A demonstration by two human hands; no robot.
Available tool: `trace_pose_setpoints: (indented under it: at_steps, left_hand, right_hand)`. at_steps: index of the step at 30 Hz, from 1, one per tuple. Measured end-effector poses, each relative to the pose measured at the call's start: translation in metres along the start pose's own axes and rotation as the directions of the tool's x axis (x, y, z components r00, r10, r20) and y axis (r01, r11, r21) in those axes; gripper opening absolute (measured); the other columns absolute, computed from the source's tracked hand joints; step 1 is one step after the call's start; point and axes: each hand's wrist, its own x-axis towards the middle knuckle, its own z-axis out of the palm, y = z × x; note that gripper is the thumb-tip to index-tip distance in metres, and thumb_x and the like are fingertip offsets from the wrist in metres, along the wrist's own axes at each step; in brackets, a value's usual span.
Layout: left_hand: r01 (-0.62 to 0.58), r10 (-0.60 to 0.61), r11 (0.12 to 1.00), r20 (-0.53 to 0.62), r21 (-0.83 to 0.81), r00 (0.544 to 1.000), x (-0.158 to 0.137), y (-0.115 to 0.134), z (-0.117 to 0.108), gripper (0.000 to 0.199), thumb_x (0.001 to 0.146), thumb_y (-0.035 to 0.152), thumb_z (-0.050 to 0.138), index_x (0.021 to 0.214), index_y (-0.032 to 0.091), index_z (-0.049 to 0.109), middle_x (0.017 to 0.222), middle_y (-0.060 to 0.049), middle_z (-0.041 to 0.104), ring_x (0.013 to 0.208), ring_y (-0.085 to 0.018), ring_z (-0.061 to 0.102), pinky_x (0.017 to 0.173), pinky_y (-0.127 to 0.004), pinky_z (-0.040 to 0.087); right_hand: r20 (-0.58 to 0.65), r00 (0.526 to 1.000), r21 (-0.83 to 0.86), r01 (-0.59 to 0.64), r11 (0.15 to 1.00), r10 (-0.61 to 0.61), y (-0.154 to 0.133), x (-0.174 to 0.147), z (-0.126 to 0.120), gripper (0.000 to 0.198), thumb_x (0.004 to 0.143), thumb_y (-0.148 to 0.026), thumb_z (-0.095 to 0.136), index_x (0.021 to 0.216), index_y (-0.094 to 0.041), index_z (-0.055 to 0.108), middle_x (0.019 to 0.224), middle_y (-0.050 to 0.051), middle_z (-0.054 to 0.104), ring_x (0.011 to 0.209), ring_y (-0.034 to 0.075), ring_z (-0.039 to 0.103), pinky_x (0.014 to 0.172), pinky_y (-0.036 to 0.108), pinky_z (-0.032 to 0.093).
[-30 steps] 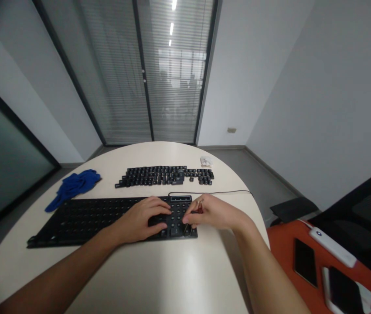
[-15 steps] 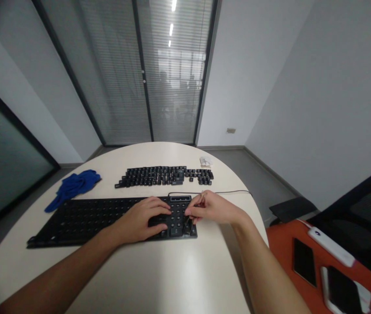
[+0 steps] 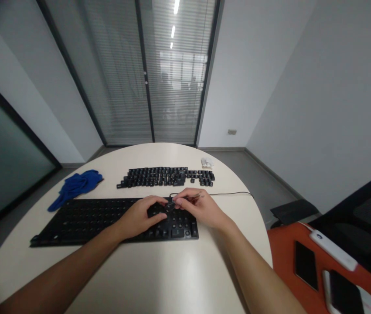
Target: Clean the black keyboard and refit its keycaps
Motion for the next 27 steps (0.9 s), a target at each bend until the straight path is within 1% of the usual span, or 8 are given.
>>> trace_pose_setpoints:
  at_steps: [4, 7, 9, 13, 16, 19, 22, 27]
  left_hand:
    - [0.088, -0.095, 0.978, -0.026, -0.188, 0.995, 0.003, -0.005, 0.0, 0.019, 0.085, 0.027, 0.07, 0.103, 0.021, 0.069, 0.102, -0.004, 0.073, 0.095, -0.021, 0.067, 0.089, -0.035, 0.051]
    - [0.135, -0.151, 0.947, -0.032, -0.29, 0.988, 0.005, -0.009, 0.0, 0.019, 0.082, 0.025, 0.074, 0.1, 0.02, 0.07, 0.099, -0.004, 0.074, 0.093, -0.02, 0.068, 0.088, -0.034, 0.051]
    - [0.151, -0.169, 0.93, -0.026, -0.336, 0.985, 0.006, -0.01, 0.0, 0.022, 0.079, 0.024, 0.075, 0.101, 0.02, 0.07, 0.1, -0.004, 0.074, 0.094, -0.02, 0.068, 0.089, -0.034, 0.051]
    - [0.168, -0.183, 0.901, 0.001, -0.4, 0.983, 0.007, -0.012, 0.0, 0.029, 0.079, 0.021, 0.074, 0.107, 0.019, 0.068, 0.103, -0.005, 0.074, 0.095, -0.02, 0.069, 0.089, -0.034, 0.051]
    - [0.161, -0.173, 0.907, 0.005, -0.39, 0.985, 0.006, -0.012, 0.001, 0.03, 0.079, 0.022, 0.075, 0.107, 0.019, 0.066, 0.104, -0.005, 0.075, 0.098, -0.02, 0.069, 0.091, -0.035, 0.051]
    - [0.147, -0.164, 0.92, -0.015, -0.364, 0.986, 0.004, -0.012, 0.001, 0.025, 0.079, 0.023, 0.076, 0.101, 0.019, 0.065, 0.1, -0.004, 0.075, 0.098, -0.021, 0.07, 0.093, -0.035, 0.051]
    - [0.125, -0.143, 0.95, -0.041, -0.285, 0.989, 0.002, -0.011, 0.002, 0.019, 0.082, 0.024, 0.073, 0.098, 0.02, 0.064, 0.099, -0.003, 0.074, 0.095, -0.021, 0.07, 0.091, -0.036, 0.052]
    - [0.027, -0.039, 0.996, -0.142, -0.08, 0.989, 0.004, -0.009, 0.0, 0.013, 0.085, 0.023, 0.071, 0.096, 0.02, 0.066, 0.091, -0.002, 0.067, 0.085, -0.019, 0.062, 0.076, -0.031, 0.05]
  right_hand:
    - [0.005, 0.997, -0.129, 0.082, 0.988, -0.082, -0.002, 0.001, 0.011, 0.02, 0.092, -0.034, 0.064, 0.103, -0.02, 0.073, 0.093, 0.007, 0.074, 0.084, 0.018, 0.069, 0.072, 0.03, 0.055]
    - [-0.013, 0.994, -0.175, 0.102, 0.979, -0.106, -0.001, 0.002, 0.013, 0.02, 0.093, -0.033, 0.064, 0.105, -0.02, 0.074, 0.096, 0.007, 0.074, 0.086, 0.018, 0.069, 0.075, 0.03, 0.054]
    - [-0.019, 0.996, -0.169, 0.088, 0.982, -0.092, 0.001, 0.003, 0.015, 0.022, 0.093, -0.033, 0.062, 0.107, -0.021, 0.074, 0.1, 0.007, 0.074, 0.089, 0.018, 0.069, 0.078, 0.031, 0.055]
    - [-0.005, 0.999, -0.15, 0.038, 0.988, -0.039, 0.005, 0.004, 0.018, 0.026, 0.095, -0.037, 0.059, 0.11, -0.021, 0.074, 0.103, 0.007, 0.076, 0.091, 0.02, 0.07, 0.079, 0.032, 0.056]
    - [0.008, 0.999, -0.107, 0.032, 0.994, -0.031, 0.005, 0.004, 0.02, 0.03, 0.096, -0.038, 0.057, 0.116, -0.022, 0.073, 0.109, 0.007, 0.075, 0.097, 0.021, 0.07, 0.086, 0.035, 0.056]
    - [0.013, 1.0, -0.089, 0.017, 0.996, -0.016, 0.005, 0.004, 0.021, 0.031, 0.096, -0.041, 0.057, 0.117, -0.023, 0.073, 0.113, 0.007, 0.074, 0.101, 0.022, 0.07, 0.093, 0.038, 0.055]
    - [0.021, 1.0, -0.061, -0.019, 0.998, 0.02, 0.006, 0.003, 0.022, 0.033, 0.096, -0.044, 0.056, 0.116, -0.023, 0.073, 0.115, 0.007, 0.074, 0.105, 0.023, 0.069, 0.098, 0.041, 0.053]
    - [0.04, 0.994, 0.053, -0.102, 0.993, 0.1, 0.011, 0.003, 0.024, 0.04, 0.097, -0.048, 0.054, 0.125, -0.023, 0.068, 0.115, 0.008, 0.073, 0.103, 0.022, 0.069, 0.095, 0.041, 0.055]
